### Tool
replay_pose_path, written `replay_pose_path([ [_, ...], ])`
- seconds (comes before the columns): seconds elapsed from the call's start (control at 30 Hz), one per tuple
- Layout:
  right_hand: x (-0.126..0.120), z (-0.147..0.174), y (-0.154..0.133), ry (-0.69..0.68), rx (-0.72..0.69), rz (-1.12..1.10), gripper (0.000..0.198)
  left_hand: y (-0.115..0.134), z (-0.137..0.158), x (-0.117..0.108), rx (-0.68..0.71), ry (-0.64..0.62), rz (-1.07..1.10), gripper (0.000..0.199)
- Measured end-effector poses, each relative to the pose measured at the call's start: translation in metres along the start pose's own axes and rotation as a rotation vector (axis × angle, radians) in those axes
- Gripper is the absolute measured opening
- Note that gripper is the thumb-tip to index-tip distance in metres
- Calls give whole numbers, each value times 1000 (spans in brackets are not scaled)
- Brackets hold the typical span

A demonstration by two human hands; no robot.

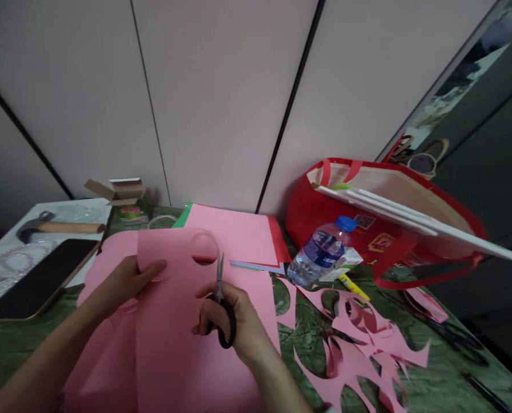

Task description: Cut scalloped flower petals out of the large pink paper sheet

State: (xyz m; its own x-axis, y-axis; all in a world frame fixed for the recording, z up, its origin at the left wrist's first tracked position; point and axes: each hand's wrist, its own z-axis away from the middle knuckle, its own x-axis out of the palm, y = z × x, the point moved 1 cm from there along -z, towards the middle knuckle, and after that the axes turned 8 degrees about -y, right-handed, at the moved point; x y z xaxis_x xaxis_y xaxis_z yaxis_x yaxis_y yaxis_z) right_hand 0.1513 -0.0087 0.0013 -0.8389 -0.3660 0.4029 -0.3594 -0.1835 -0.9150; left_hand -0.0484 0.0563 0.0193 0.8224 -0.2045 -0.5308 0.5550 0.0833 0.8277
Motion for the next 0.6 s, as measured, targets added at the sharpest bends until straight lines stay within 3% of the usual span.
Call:
replay_pose_path([
  [0.07, 8, -2, 7, 6, 29, 3, 27, 6, 3, 5, -8, -5, 33, 39],
  [0.2, 19, -1, 16, -85, 92, -15, 31, 13, 9, 18, -32, -59, 356, 24],
  [0.3, 20, 0, 20, -108, 123, -48, 33, 11, 10, 24, -32, -108, 570, 25],
  [0.6, 23, 0, 23, -159, 191, -66, 37, 13, 11, 30, -24, -266, 841, 27],
])
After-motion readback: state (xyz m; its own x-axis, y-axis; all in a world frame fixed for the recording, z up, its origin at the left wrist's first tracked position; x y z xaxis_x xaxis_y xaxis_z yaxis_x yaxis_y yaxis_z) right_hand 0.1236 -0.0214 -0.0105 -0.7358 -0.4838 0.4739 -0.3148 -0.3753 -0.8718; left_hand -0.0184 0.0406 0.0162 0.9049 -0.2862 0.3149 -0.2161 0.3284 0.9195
